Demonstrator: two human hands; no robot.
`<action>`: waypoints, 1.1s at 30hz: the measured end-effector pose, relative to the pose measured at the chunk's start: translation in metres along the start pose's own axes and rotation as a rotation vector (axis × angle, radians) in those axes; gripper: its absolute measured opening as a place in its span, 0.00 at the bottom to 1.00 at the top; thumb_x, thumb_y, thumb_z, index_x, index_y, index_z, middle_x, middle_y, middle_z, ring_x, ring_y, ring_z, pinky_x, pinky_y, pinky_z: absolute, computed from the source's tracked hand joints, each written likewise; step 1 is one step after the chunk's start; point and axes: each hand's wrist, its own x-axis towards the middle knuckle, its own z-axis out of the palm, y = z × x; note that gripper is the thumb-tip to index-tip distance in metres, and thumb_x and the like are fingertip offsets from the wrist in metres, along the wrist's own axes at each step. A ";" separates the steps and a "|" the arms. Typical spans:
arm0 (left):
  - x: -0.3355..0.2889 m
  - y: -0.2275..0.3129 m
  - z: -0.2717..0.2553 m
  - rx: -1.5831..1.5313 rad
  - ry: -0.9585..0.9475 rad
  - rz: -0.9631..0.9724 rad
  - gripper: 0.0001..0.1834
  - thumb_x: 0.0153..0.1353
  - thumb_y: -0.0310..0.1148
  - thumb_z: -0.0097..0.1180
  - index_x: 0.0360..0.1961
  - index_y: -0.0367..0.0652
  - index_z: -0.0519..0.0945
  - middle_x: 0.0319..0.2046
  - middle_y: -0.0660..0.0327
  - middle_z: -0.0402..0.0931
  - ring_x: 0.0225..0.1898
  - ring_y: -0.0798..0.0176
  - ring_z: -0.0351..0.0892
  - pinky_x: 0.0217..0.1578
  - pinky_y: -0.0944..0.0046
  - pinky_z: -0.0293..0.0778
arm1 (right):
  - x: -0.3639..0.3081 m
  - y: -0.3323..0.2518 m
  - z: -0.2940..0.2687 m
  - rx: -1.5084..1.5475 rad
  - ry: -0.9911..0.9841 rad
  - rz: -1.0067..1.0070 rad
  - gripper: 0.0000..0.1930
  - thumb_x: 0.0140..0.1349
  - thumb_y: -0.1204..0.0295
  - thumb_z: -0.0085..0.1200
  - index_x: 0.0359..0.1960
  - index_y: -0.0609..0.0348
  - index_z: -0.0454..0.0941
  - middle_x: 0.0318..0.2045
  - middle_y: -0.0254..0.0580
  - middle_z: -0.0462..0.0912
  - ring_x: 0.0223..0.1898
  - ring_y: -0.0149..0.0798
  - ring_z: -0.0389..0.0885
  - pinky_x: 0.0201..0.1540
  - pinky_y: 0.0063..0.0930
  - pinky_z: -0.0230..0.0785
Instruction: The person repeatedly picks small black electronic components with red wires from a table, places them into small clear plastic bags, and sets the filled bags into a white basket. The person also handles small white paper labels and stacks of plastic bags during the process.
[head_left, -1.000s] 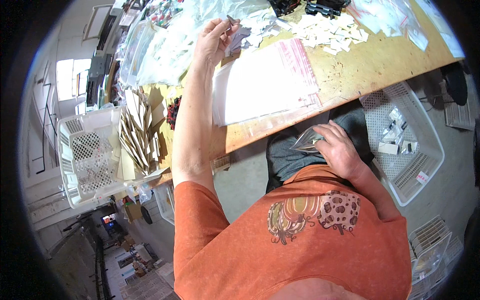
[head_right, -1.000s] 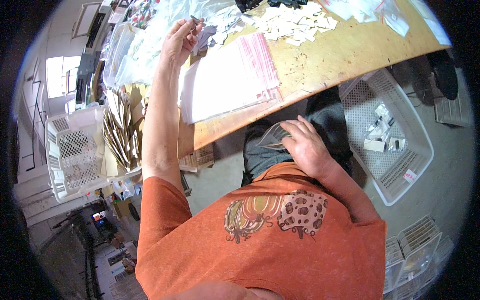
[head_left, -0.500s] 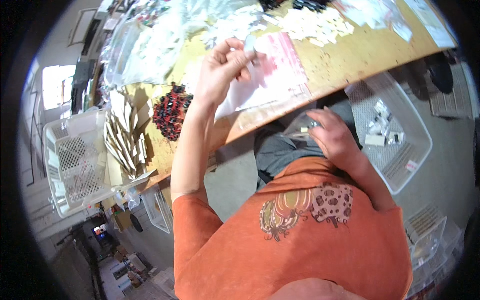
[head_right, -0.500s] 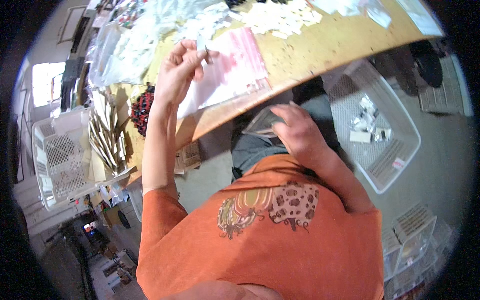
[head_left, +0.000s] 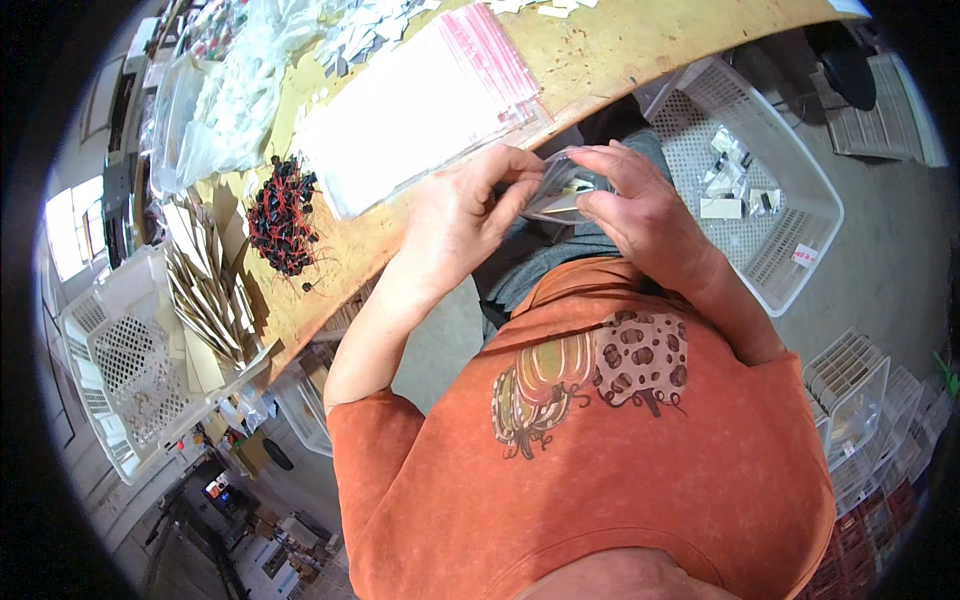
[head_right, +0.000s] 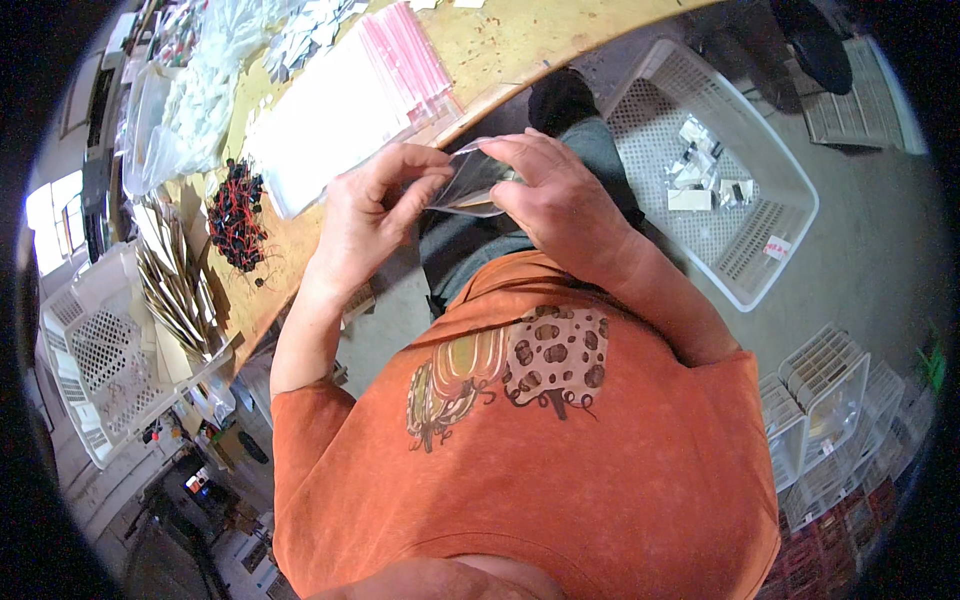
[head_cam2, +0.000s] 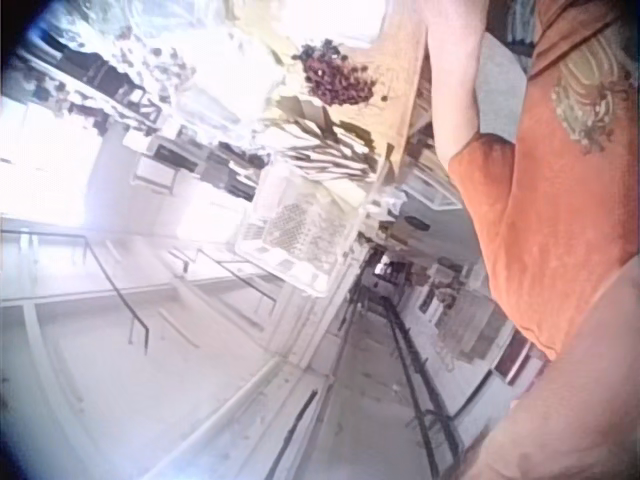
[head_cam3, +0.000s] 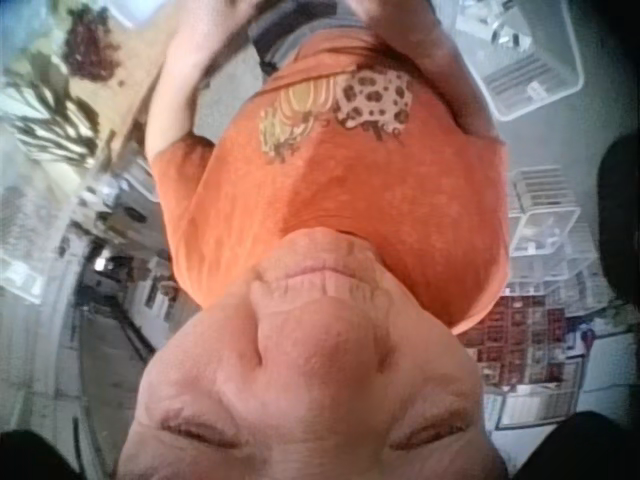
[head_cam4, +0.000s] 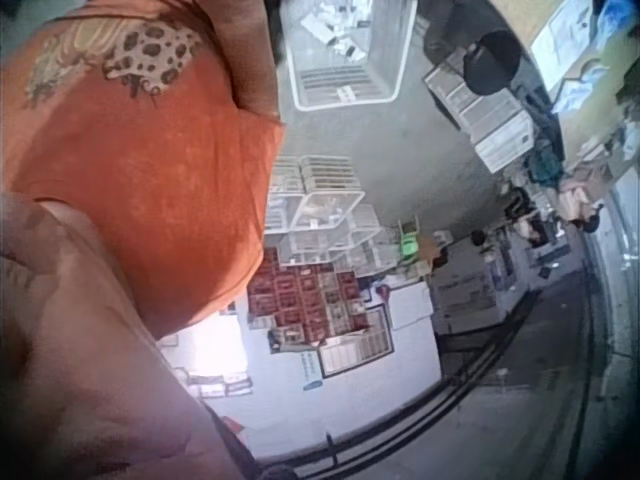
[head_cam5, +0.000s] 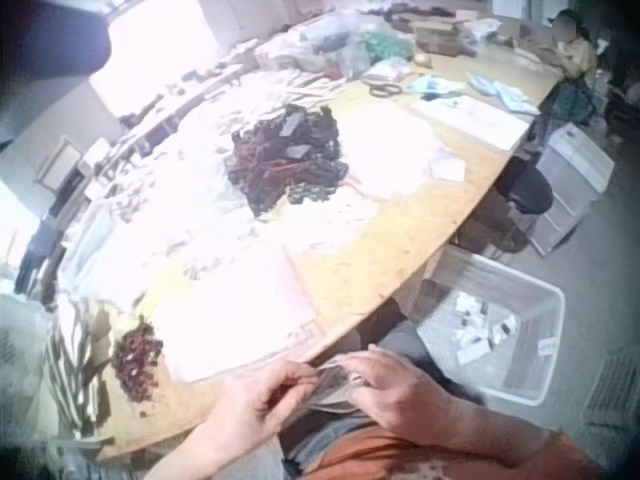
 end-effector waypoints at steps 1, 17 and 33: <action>0.000 0.002 -0.002 -0.002 0.017 -0.019 0.07 0.64 0.29 0.65 0.43 0.43 0.83 0.32 0.56 0.86 0.30 0.57 0.87 0.33 0.61 0.81 | -0.002 0.000 0.001 0.014 0.008 0.001 0.06 0.62 0.74 0.55 0.33 0.65 0.79 0.57 0.54 0.78 0.62 0.55 0.76 0.70 0.52 0.63; 0.242 0.018 0.032 0.567 0.282 0.677 0.11 0.58 0.33 0.65 0.42 0.44 0.87 0.38 0.52 0.82 0.41 0.44 0.79 0.46 0.51 0.77 | -0.027 0.038 0.004 -0.068 -0.086 0.128 0.08 0.61 0.71 0.54 0.33 0.63 0.82 0.60 0.53 0.77 0.67 0.51 0.71 0.76 0.51 0.55; 0.200 0.046 0.047 0.389 -0.039 0.464 0.20 0.52 0.35 0.73 0.46 0.42 0.83 0.44 0.51 0.78 0.47 0.43 0.80 0.48 0.51 0.78 | -0.036 0.051 -0.004 -0.052 -0.058 0.186 0.09 0.61 0.71 0.53 0.36 0.64 0.83 0.61 0.53 0.77 0.68 0.53 0.70 0.76 0.51 0.55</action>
